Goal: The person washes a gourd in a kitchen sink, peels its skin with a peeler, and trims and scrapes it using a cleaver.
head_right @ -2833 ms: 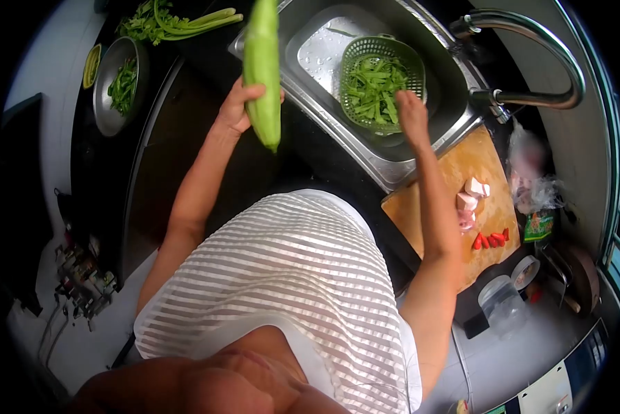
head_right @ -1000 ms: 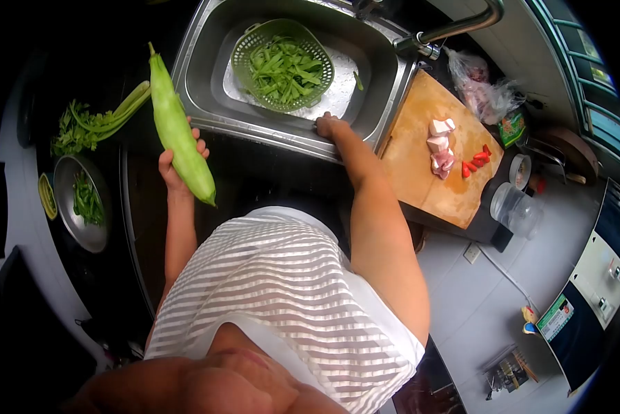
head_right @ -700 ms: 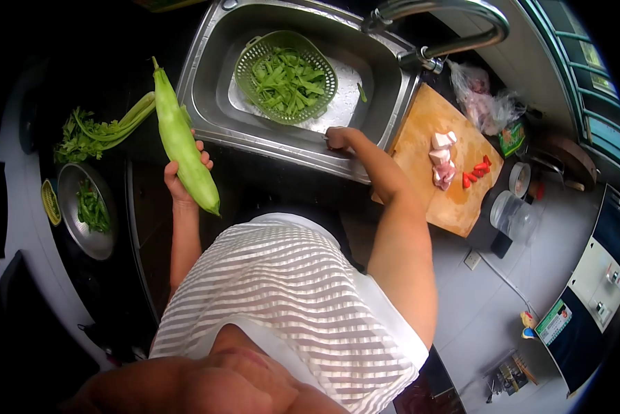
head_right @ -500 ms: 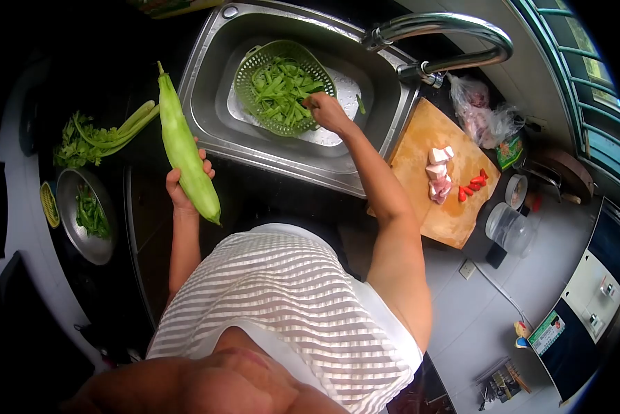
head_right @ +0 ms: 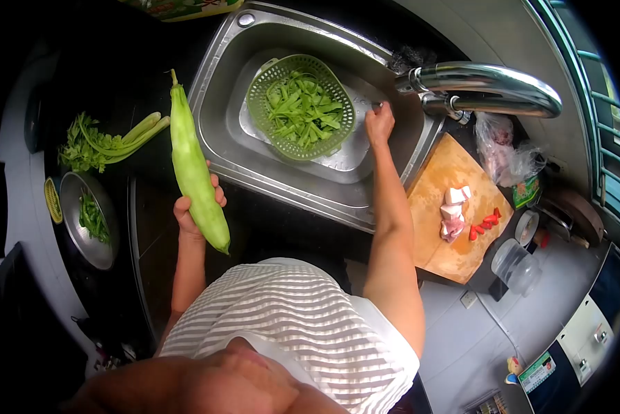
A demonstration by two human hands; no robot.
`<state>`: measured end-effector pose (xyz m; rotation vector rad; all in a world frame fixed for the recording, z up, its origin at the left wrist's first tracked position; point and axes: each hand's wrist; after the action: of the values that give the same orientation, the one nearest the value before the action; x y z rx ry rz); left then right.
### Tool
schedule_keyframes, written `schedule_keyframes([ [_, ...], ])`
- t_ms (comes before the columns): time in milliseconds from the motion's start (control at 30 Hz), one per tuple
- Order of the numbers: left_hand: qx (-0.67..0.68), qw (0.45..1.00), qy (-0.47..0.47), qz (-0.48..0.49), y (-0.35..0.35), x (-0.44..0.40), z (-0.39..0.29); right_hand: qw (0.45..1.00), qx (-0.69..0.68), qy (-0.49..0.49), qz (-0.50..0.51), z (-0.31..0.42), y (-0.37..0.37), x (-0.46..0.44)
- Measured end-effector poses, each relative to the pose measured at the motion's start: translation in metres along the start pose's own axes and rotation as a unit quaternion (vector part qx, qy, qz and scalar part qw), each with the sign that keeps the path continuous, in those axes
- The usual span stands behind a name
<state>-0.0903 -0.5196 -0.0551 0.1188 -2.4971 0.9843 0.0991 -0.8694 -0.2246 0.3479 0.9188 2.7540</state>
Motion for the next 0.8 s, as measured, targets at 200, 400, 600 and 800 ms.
schedule_keyframes([
  [200,0.026,1.000,0.008,0.009,0.001,0.001,0.003,0.864,0.298,0.256,0.316,0.052,-0.022,0.058],
  [400,0.022,1.000,-0.012,0.009,0.014,0.010,-0.003,0.775,0.474,0.121,0.401,0.018,0.023,0.046],
  [600,0.059,0.998,-0.019,0.023,0.022,0.016,-0.005,0.925,0.080,0.189,0.319,0.117,-0.033,0.056],
  [800,0.035,0.999,-0.031,0.023,0.019,0.013,-0.018,0.902,0.135,0.318,0.257,0.123,-0.211,0.012],
])
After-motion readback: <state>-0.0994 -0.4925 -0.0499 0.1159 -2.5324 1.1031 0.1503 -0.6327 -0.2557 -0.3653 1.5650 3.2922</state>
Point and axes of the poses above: each hand's wrist, its own x-axis away from the middle knuckle, its own y-axis out of the back of the hand, z = x × y, and after that the axes turned 12 degrees about -x, right-handed
